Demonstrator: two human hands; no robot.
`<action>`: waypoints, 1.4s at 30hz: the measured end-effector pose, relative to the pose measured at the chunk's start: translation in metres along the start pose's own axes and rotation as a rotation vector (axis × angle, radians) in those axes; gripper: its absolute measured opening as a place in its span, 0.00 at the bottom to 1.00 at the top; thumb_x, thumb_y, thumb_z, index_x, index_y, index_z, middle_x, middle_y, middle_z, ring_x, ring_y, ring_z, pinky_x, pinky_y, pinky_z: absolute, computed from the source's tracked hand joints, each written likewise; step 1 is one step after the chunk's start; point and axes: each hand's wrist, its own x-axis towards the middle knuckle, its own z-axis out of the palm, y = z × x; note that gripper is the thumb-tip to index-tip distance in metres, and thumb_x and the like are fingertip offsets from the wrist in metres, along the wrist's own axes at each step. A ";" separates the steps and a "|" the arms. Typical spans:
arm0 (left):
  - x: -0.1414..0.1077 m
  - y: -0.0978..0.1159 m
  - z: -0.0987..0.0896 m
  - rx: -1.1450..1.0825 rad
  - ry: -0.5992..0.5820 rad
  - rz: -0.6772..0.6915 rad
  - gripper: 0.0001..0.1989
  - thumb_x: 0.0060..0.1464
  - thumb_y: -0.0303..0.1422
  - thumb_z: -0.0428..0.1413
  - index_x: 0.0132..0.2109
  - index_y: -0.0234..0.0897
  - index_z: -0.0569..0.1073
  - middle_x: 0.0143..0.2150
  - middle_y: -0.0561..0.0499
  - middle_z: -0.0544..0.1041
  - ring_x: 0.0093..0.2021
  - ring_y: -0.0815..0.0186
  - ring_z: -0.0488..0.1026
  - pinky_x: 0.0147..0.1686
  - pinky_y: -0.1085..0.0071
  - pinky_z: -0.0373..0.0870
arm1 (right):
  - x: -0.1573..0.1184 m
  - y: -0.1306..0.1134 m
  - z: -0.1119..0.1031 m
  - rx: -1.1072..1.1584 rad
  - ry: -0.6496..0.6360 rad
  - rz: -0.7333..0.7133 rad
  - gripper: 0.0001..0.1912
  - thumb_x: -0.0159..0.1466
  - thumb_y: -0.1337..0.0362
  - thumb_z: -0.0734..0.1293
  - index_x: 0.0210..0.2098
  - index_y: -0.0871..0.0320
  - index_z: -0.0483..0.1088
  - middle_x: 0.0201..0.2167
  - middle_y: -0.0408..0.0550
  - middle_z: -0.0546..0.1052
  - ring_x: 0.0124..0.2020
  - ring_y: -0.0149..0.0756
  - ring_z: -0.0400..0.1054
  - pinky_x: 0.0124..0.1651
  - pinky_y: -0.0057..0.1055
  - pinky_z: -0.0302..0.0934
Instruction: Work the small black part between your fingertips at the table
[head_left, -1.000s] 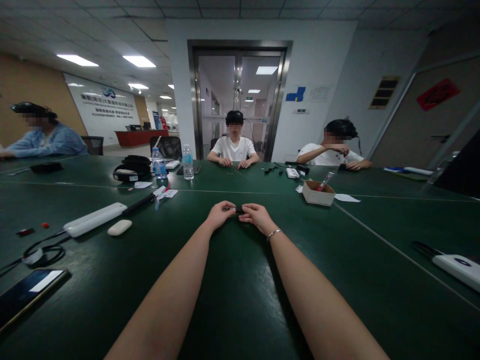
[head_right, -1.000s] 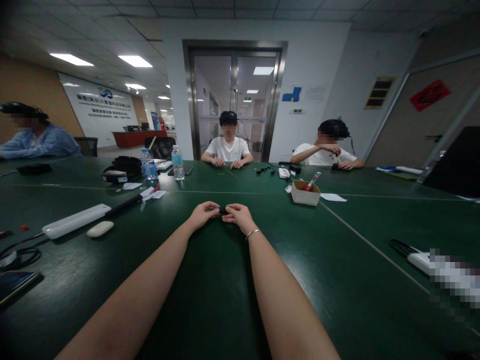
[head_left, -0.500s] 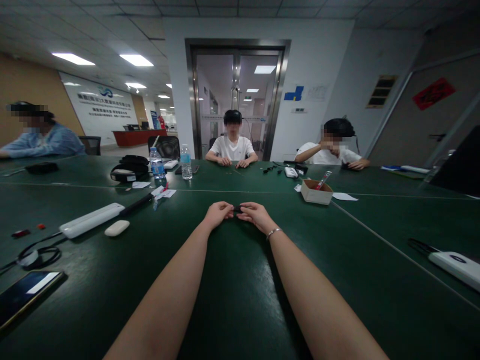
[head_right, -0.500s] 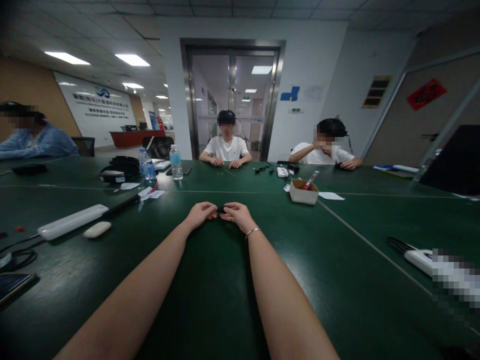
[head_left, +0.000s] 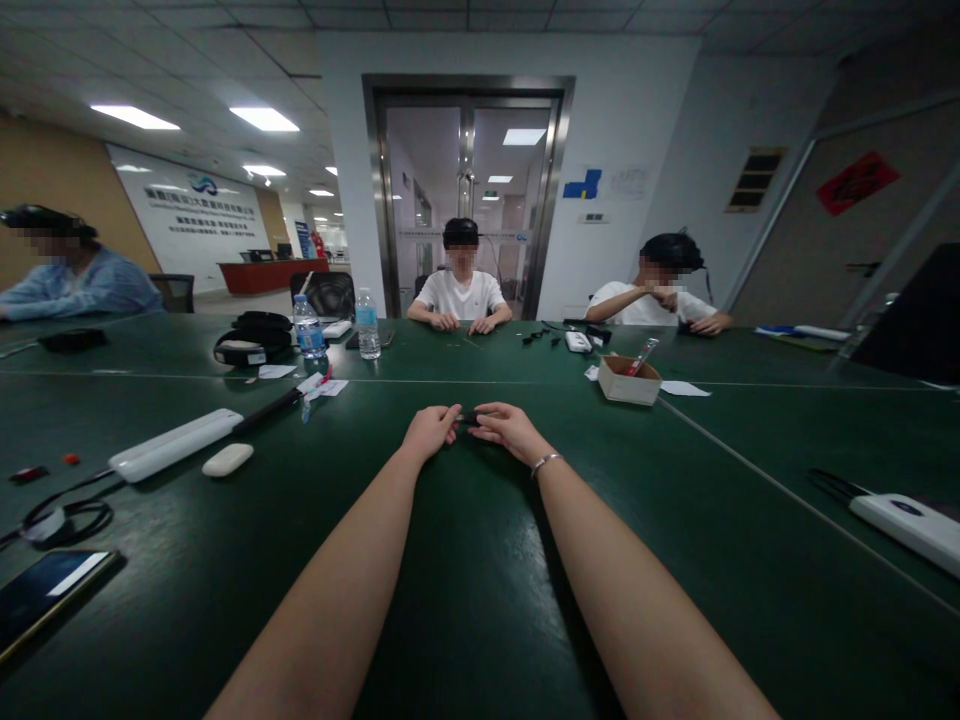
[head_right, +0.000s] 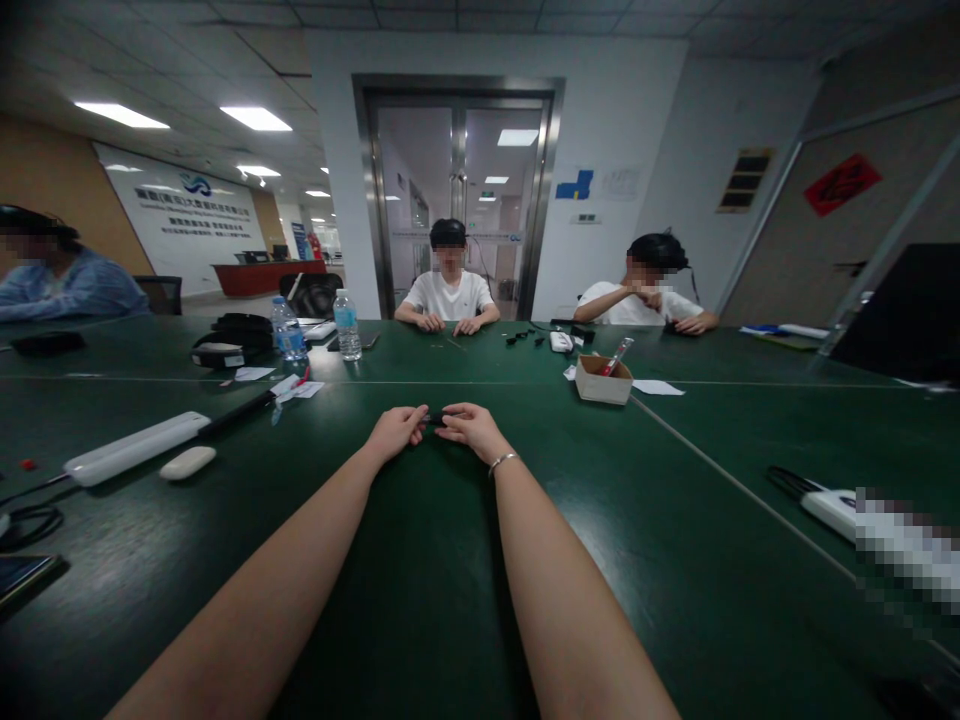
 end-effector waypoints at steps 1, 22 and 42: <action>-0.001 0.001 0.000 0.024 0.002 -0.005 0.27 0.53 0.53 0.41 0.30 0.34 0.71 0.22 0.51 0.73 0.22 0.68 0.70 0.27 0.72 0.64 | 0.000 0.000 0.000 -0.001 -0.007 0.002 0.09 0.57 0.81 0.66 0.35 0.66 0.67 0.31 0.52 0.74 0.28 0.37 0.74 0.36 0.29 0.72; -0.003 0.008 -0.003 0.361 0.107 -0.062 0.28 0.57 0.48 0.35 0.23 0.36 0.69 0.24 0.47 0.72 0.27 0.64 0.69 0.28 0.70 0.58 | -0.001 -0.002 0.000 -0.109 -0.131 0.054 0.14 0.54 0.81 0.68 0.38 0.64 0.66 0.30 0.47 0.73 0.29 0.36 0.74 0.35 0.28 0.72; -0.005 0.004 -0.002 0.226 0.078 -0.008 0.27 0.55 0.52 0.38 0.28 0.38 0.71 0.29 0.50 0.75 0.29 0.64 0.69 0.28 0.71 0.59 | 0.002 0.000 0.000 -0.114 -0.074 0.065 0.02 0.62 0.74 0.65 0.33 0.68 0.67 0.21 0.50 0.74 0.20 0.30 0.70 0.26 0.23 0.70</action>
